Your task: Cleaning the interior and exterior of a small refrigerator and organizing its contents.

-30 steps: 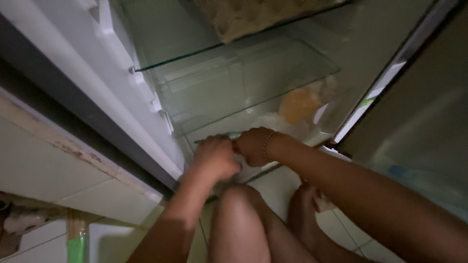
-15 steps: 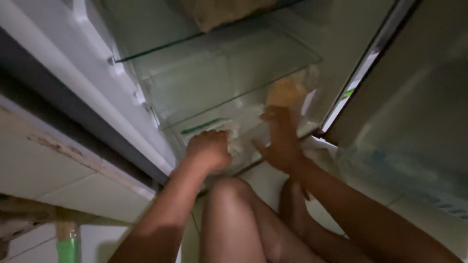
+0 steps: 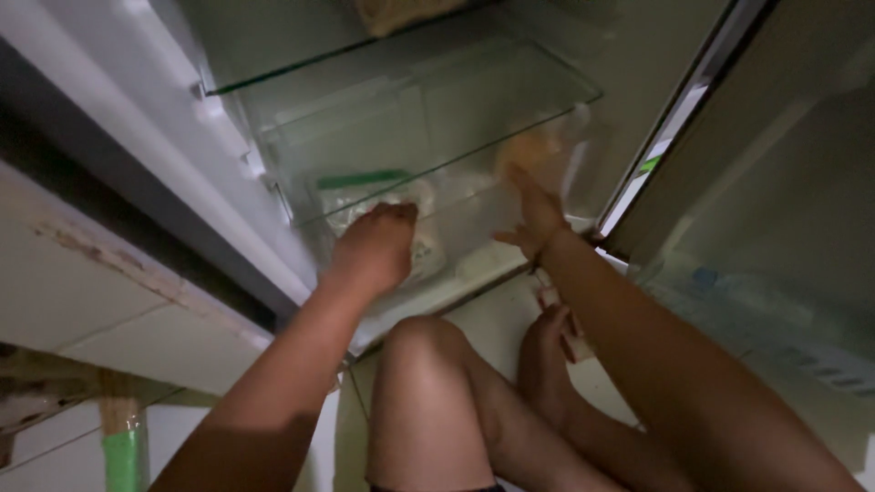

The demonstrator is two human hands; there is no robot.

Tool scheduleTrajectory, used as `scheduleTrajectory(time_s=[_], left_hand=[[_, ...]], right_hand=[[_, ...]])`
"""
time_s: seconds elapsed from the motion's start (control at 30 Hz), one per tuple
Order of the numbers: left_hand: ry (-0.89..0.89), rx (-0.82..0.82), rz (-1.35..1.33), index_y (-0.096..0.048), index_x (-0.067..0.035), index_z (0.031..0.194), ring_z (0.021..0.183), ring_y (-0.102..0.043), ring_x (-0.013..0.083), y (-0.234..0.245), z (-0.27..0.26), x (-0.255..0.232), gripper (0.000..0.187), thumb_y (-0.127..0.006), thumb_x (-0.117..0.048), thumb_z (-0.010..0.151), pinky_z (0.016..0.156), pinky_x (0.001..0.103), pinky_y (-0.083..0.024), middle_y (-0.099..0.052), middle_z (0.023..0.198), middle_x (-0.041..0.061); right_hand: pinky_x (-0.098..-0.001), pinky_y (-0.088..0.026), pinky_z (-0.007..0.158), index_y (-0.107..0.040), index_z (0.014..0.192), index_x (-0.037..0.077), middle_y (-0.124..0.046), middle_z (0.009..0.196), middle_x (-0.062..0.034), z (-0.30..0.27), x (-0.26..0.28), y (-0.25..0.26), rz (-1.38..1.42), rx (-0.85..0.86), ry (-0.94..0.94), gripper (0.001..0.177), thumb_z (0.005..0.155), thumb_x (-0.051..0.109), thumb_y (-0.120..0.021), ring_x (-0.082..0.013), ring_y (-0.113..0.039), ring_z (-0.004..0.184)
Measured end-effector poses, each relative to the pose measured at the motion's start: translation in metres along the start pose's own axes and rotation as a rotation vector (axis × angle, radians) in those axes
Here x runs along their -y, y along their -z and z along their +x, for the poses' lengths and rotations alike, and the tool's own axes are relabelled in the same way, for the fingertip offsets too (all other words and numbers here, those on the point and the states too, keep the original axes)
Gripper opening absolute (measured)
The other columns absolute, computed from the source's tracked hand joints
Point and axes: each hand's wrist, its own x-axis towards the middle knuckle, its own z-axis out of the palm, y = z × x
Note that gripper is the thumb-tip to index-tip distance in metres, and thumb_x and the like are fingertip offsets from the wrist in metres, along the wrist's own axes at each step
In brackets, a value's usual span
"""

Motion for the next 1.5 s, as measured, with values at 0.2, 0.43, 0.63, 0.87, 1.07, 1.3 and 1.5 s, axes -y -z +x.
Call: scheduleTrajectory(time_s=[0.2,0.43,0.63,0.87,1.07,1.3,1.5], left_hand=[[-0.202,-0.405,0.154,-0.053,-0.005,0.141,0.143,-0.036,0.0406,0.011,-0.019,-0.011,0.060,-0.065,-0.005,0.082,0.115,0.056,-0.033,-0.042,0.150,0.021],[-0.061,-0.507,0.356,-0.045,0.003,0.148,0.147,-0.033,0.0426,0.023,-0.004,-0.011,0.082,-0.072,-0.019,0.074,0.120,0.055,-0.023,-0.034,0.158,0.027],[0.082,-0.311,0.200,-0.049,0.000,0.141,0.135,-0.041,0.0367,0.028,0.011,0.000,0.085,-0.080,-0.024,0.065,0.110,0.054,-0.030,-0.045,0.148,0.020],[0.063,-0.386,0.301,-0.056,-0.005,0.133,0.117,-0.050,0.0330,0.023,0.017,0.004,0.070,-0.075,-0.008,0.066,0.099,0.048,-0.039,-0.055,0.123,0.013],[0.068,-0.384,0.267,-0.055,-0.004,0.134,0.118,-0.049,0.0341,0.029,0.013,-0.004,0.072,-0.078,-0.013,0.066,0.100,0.049,-0.037,-0.055,0.126,0.015],[0.102,-0.327,0.345,-0.052,-0.004,0.138,0.127,-0.046,0.0339,0.033,0.008,-0.013,0.083,-0.083,-0.025,0.064,0.106,0.050,-0.033,-0.051,0.139,0.018],[-0.178,-0.576,-0.050,-0.059,0.004,0.126,0.127,-0.048,0.0428,-0.010,0.015,-0.037,0.058,-0.075,-0.021,0.076,0.110,0.054,-0.035,-0.055,0.136,0.023]], right_hand=[[-0.0643,-0.051,0.104,-0.032,0.160,0.022,-0.019,0.168,-0.0125,0.008,-0.001,-0.007,0.077,-0.061,0.043,0.096,0.079,0.055,-0.072,-0.0499,-0.021,0.149],[-0.0615,-0.050,0.106,-0.035,0.158,0.025,-0.021,0.167,-0.0089,0.025,-0.008,-0.014,0.128,-0.060,0.046,0.089,0.081,0.054,-0.069,-0.0478,-0.022,0.148],[-0.0627,-0.039,0.112,-0.035,0.158,0.027,-0.024,0.168,-0.0020,0.034,-0.012,-0.029,0.190,-0.037,0.066,0.077,0.089,0.052,-0.057,-0.0448,-0.015,0.150],[-0.0611,-0.044,0.110,-0.037,0.158,0.023,-0.023,0.169,0.0007,0.025,-0.008,-0.035,0.140,-0.017,0.152,0.067,0.095,0.045,-0.047,-0.0343,-0.019,0.153],[-0.0613,-0.044,0.110,-0.038,0.157,0.022,-0.024,0.169,-0.0010,0.032,-0.013,-0.027,0.137,-0.017,0.128,0.066,0.095,0.043,-0.051,-0.0379,-0.019,0.152],[-0.0535,-0.049,0.110,-0.035,0.153,0.016,-0.032,0.162,-0.0115,0.034,-0.022,-0.001,0.011,-0.043,-0.024,0.066,0.097,0.036,-0.065,-0.0411,-0.036,0.145],[-0.0415,-0.058,0.077,-0.066,0.099,0.000,-0.072,0.095,-0.0134,0.164,-0.103,0.101,-0.314,0.278,0.701,0.011,0.093,0.009,-0.067,-0.0218,-0.066,0.085]])
